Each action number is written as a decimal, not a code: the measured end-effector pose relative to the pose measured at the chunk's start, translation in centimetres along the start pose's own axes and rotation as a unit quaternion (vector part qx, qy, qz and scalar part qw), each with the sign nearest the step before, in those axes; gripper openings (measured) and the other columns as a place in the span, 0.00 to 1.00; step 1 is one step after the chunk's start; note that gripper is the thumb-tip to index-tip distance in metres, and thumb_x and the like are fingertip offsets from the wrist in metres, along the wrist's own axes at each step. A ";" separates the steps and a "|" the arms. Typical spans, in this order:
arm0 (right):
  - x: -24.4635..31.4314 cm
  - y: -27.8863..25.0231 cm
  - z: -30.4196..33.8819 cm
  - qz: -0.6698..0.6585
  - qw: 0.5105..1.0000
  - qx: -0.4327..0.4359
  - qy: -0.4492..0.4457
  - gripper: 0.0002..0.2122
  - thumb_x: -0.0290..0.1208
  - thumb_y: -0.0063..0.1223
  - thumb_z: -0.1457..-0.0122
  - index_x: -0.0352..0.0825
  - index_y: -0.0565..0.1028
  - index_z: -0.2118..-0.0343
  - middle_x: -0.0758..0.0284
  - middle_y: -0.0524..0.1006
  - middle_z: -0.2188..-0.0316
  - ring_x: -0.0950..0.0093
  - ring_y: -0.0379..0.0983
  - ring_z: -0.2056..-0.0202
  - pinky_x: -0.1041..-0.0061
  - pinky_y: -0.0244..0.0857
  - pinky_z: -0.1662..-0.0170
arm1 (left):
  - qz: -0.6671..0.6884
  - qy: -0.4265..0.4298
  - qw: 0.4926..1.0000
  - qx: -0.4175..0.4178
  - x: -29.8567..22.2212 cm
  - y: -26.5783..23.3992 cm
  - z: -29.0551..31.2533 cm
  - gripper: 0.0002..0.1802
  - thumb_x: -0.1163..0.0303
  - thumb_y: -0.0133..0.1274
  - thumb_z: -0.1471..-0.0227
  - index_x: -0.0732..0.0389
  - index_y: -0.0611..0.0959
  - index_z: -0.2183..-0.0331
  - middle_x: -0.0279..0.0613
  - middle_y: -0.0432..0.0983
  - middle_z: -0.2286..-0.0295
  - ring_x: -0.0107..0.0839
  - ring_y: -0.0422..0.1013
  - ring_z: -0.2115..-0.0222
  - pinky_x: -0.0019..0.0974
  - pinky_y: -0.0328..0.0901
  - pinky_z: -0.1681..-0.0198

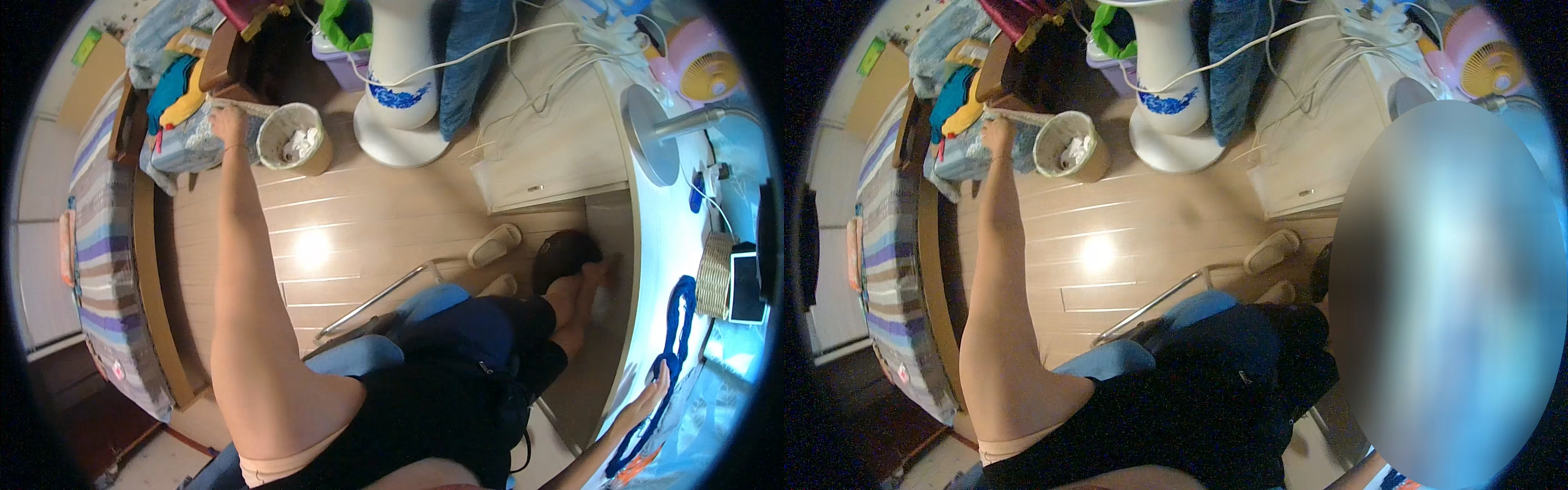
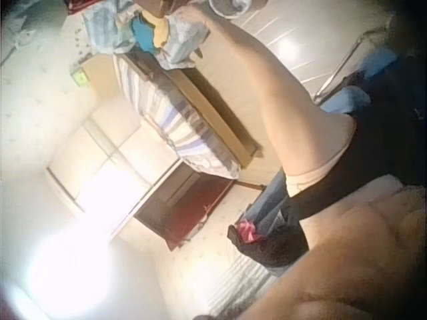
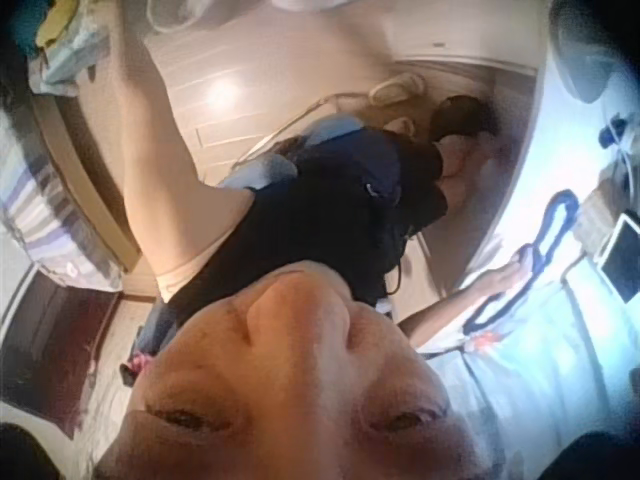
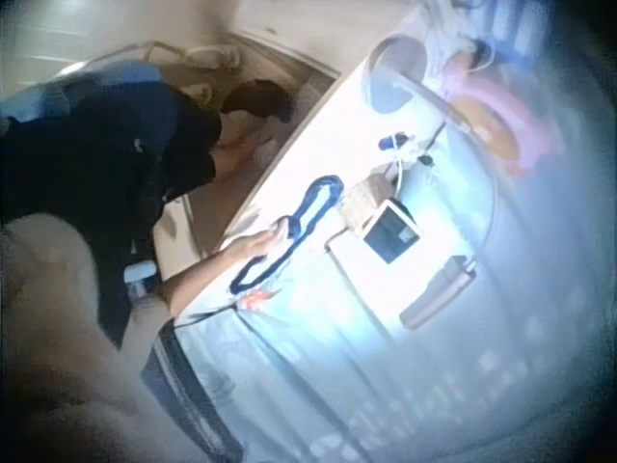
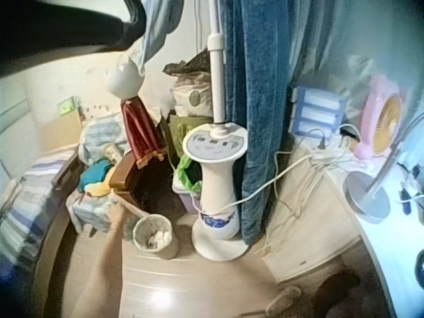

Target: The person winds blue yarn into a ball by hand while sitting at a desk. They pull lengths of yarn from a loop on the table and wrap them around the ball to increase its size.

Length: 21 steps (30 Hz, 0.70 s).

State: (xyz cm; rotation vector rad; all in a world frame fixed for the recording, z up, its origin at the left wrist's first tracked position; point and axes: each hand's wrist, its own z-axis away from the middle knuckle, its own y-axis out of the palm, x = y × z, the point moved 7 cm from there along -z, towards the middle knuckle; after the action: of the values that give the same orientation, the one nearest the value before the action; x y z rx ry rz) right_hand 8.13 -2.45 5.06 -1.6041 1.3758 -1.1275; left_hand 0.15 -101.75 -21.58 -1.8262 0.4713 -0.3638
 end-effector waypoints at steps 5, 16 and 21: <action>-2.7 1.5 4.1 -0.035 0.999 -0.025 0.032 0.26 0.47 0.28 0.36 0.30 0.66 0.48 0.56 0.63 0.47 0.63 0.56 0.44 0.64 0.47 0.41 | 0.004 0.194 0.979 -0.070 -0.6 3.3 -6.1 0.25 0.56 0.41 0.45 0.57 0.68 0.48 0.52 0.64 0.50 0.45 0.62 0.50 0.46 0.57 0.48; -3.6 -1.6 6.3 -0.064 0.994 -0.089 -0.012 0.19 0.46 0.37 0.38 0.36 0.73 0.57 0.61 0.71 0.57 0.63 0.65 0.54 0.65 0.58 0.51 | 0.330 0.428 0.841 0.020 -15.6 -1.4 13.4 0.09 0.70 0.45 0.46 0.66 0.73 0.65 0.48 0.72 0.69 0.42 0.69 0.68 0.40 0.64 0.61; -6.4 -4.7 7.2 -0.062 0.983 -0.168 -0.041 0.16 0.39 0.50 0.45 0.35 0.72 0.56 0.61 0.71 0.59 0.64 0.65 0.56 0.66 0.58 0.52 | 0.507 0.494 0.630 0.318 -31.0 -25.8 36.1 0.10 0.75 0.40 0.45 0.67 0.73 0.61 0.41 0.71 0.69 0.29 0.68 0.64 0.33 0.63 0.58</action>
State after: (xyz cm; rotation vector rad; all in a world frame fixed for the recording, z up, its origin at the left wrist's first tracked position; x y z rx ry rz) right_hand 16.22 4.56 5.91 -1.9757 1.4867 -0.9217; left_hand -6.31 -49.82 -7.87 -0.3029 1.7614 -0.5963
